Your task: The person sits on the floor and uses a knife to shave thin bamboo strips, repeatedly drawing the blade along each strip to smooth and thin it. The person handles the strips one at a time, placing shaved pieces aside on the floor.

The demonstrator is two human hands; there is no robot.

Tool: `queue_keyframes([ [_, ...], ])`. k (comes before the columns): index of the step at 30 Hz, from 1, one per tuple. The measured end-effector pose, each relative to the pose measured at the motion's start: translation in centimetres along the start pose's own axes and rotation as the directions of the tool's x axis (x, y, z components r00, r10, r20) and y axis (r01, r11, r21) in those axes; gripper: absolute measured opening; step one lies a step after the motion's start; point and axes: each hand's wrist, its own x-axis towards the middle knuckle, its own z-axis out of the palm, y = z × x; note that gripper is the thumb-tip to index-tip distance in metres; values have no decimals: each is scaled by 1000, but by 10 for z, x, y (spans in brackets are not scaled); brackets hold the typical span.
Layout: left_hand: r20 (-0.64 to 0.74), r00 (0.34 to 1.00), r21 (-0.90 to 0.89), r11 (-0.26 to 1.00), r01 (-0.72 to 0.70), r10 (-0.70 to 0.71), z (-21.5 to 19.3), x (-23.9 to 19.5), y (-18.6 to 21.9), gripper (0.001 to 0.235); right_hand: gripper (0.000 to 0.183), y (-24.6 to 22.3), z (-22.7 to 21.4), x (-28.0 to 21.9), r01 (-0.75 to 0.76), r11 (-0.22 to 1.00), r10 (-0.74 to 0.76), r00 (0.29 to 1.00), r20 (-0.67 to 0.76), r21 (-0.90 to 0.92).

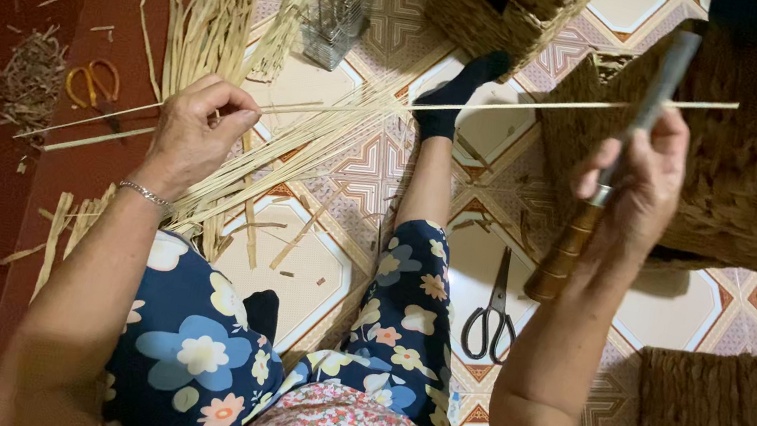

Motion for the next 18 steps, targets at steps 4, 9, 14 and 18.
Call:
queue_keyframes([
  [4, -49, 998, -48, 998, 38, -40, 4, 3, -10, 2, 40, -6, -32, 0, 160, 987, -157, 971, -182, 3],
  [9, -61, 993, -221, 972, 81, -97, 15, 8, -3, 6, 40, -12, -1, -2, 205, 978, -202, 978, 54, -46],
  [14, -4, 999, -237, 970, -51, 51, 37, 11, 27, 4, 60, 49, 102, -44, -319, 900, 342, 939, 28, -297],
  [18, 91, 996, -321, 945, 53, -25, 48, 8, 47, 8, 63, 89, 155, -50, -483, 836, 546, 779, 308, -260],
])
